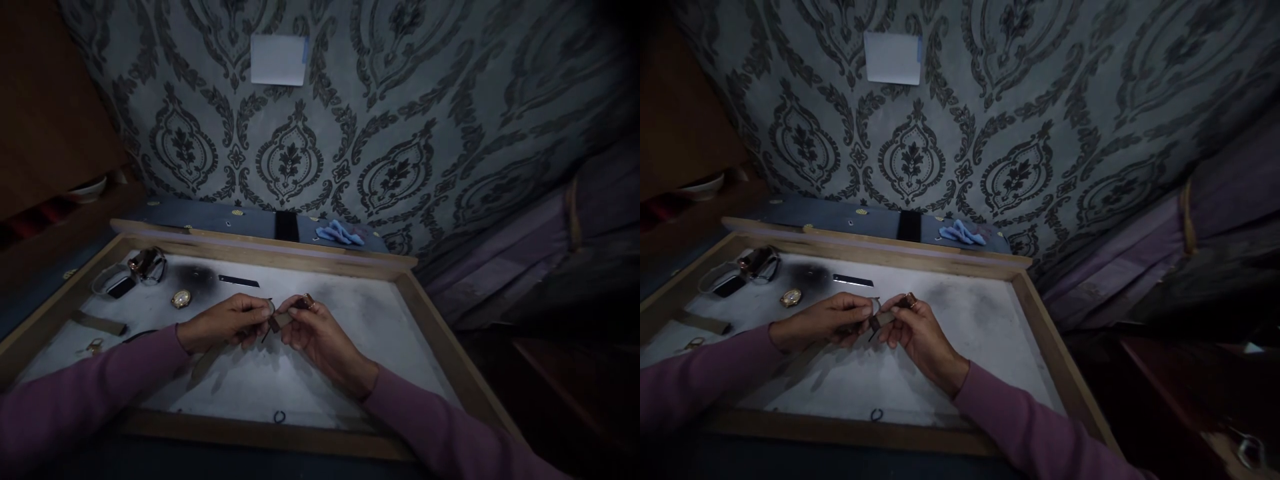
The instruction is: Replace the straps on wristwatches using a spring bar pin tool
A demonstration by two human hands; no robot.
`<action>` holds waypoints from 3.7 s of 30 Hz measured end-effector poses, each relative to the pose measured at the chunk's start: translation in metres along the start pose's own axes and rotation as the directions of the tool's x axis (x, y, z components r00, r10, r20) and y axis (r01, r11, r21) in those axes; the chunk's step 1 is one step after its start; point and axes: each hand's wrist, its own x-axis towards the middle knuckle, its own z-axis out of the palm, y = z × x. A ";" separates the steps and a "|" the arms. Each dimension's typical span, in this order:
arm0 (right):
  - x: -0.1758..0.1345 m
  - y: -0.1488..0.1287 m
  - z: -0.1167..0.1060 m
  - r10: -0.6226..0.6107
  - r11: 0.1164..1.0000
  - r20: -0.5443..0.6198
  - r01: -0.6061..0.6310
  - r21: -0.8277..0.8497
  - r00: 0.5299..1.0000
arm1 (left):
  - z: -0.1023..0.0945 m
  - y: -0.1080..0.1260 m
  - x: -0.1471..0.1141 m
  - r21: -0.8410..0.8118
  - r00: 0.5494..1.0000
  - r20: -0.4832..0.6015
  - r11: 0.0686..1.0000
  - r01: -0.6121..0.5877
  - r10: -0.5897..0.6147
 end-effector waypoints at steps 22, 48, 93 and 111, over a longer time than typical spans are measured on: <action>0.000 0.001 0.005 -0.035 0.999 -0.028 0.035 0.004 0.999 | 0.000 0.004 -0.001 0.079 0.996 -0.080 0.995 0.053 -0.046; 0.036 0.018 0.039 -0.042 -0.110 0.066 0.061 -0.992 0.997 | -0.025 0.030 -0.014 -0.003 0.952 -0.293 0.995 -0.099 0.093; -0.007 -0.005 0.001 0.109 0.964 0.080 -0.085 -0.252 0.991 | -0.025 0.015 -0.006 -0.022 0.962 -0.273 1.000 -0.003 -0.003; -0.018 -0.060 -0.009 -0.266 0.750 0.067 0.251 -0.612 0.962 | -0.022 0.014 -0.007 0.010 0.993 -0.113 1.000 0.021 -0.019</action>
